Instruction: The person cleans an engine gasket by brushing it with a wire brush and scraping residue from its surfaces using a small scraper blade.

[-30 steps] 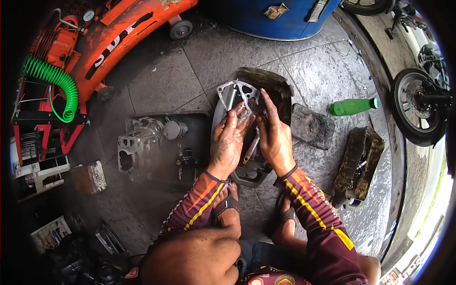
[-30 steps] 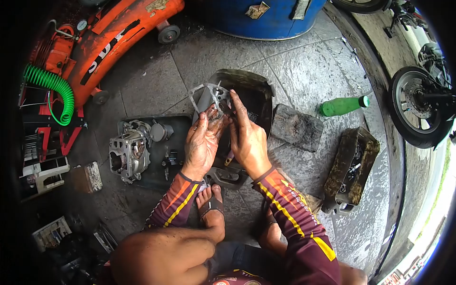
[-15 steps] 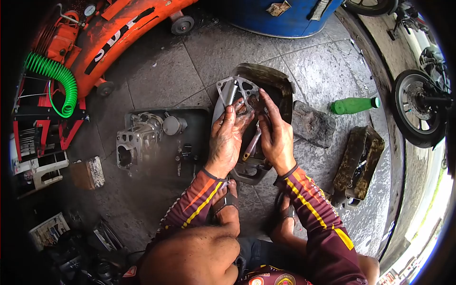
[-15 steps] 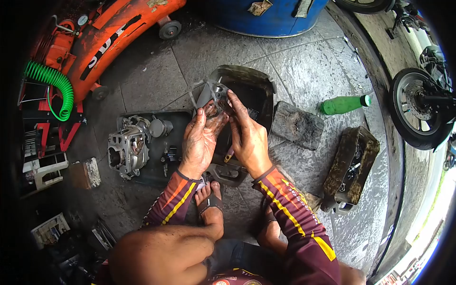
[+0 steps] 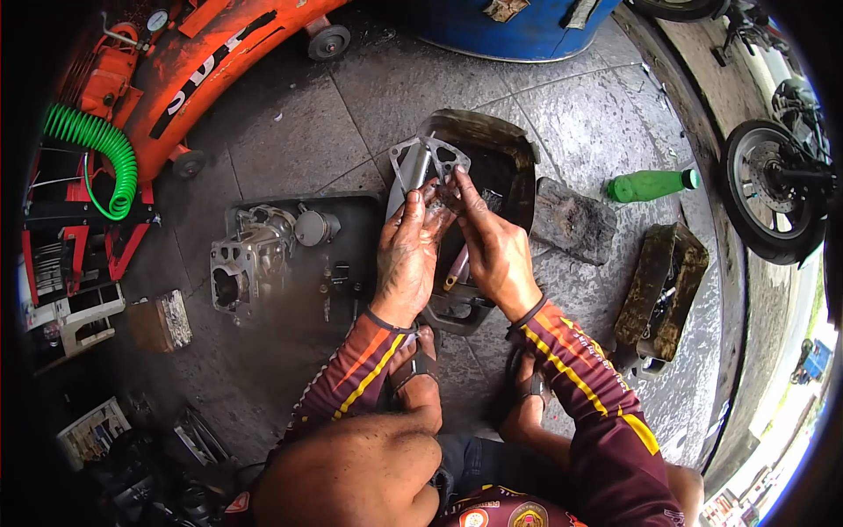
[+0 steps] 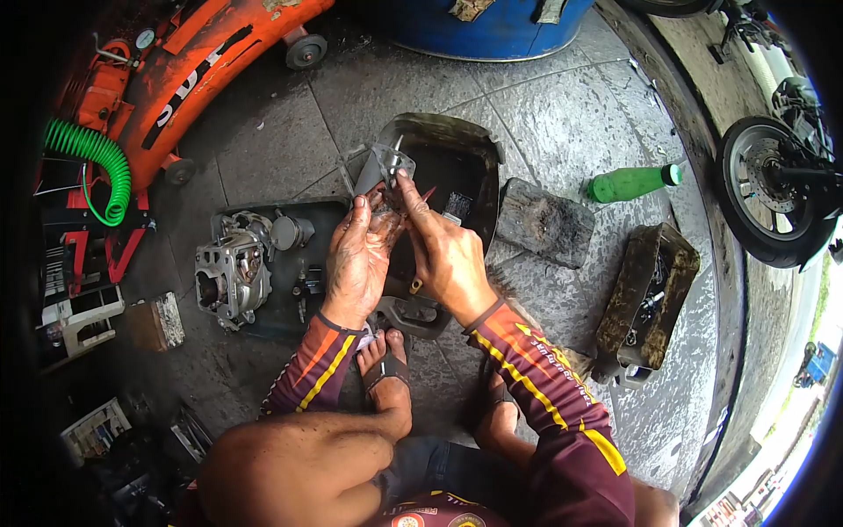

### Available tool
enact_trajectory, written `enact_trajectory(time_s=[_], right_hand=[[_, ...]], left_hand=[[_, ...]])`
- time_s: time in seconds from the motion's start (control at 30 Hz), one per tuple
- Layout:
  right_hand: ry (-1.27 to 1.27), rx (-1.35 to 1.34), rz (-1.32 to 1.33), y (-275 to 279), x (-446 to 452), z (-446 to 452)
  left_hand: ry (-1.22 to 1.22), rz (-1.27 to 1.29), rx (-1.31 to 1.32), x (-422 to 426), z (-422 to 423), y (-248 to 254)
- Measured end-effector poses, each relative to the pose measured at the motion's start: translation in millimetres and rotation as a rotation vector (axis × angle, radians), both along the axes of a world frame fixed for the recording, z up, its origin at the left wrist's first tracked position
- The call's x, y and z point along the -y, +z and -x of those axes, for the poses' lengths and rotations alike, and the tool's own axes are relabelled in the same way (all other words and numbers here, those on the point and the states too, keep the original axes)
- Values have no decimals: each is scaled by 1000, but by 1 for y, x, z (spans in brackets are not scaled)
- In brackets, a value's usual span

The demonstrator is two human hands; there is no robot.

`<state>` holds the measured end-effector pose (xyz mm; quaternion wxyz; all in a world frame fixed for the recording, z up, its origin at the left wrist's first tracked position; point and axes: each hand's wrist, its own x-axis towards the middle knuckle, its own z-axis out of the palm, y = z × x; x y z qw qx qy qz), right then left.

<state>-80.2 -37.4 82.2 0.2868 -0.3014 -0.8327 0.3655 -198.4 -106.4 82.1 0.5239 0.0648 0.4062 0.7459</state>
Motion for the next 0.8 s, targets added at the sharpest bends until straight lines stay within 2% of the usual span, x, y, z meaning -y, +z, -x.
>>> enact_trajectory(time_s=[0.07, 0.2, 0.33, 0.4, 0.57, 0.7, 0.73, 0.8], right_hand=[[-86, -28, 65, 1, -3, 1], [-11, -47, -41, -5, 2, 0], [-88, 10, 53, 2, -3, -3], [-13, -57, -11, -1, 3, -1], [-80, 3, 68, -1, 3, 0], [-39, -93, 2, -2, 8, 5], [-105, 12, 117, 2, 6, 2], [-108, -32, 102, 0, 7, 4]], left_hand=[[10, 11, 0, 1, -1, 1], [14, 13, -34, 1, -1, 4], [25, 36, -12, 1, -2, 0], [23, 40, -18, 4, 0, -2], [2, 30, -43, 2, -2, -1], [-21, -11, -29, 0, -4, 0], [-18, -15, -23, 1, -4, 2], [5, -7, -10, 2, -7, 3]])
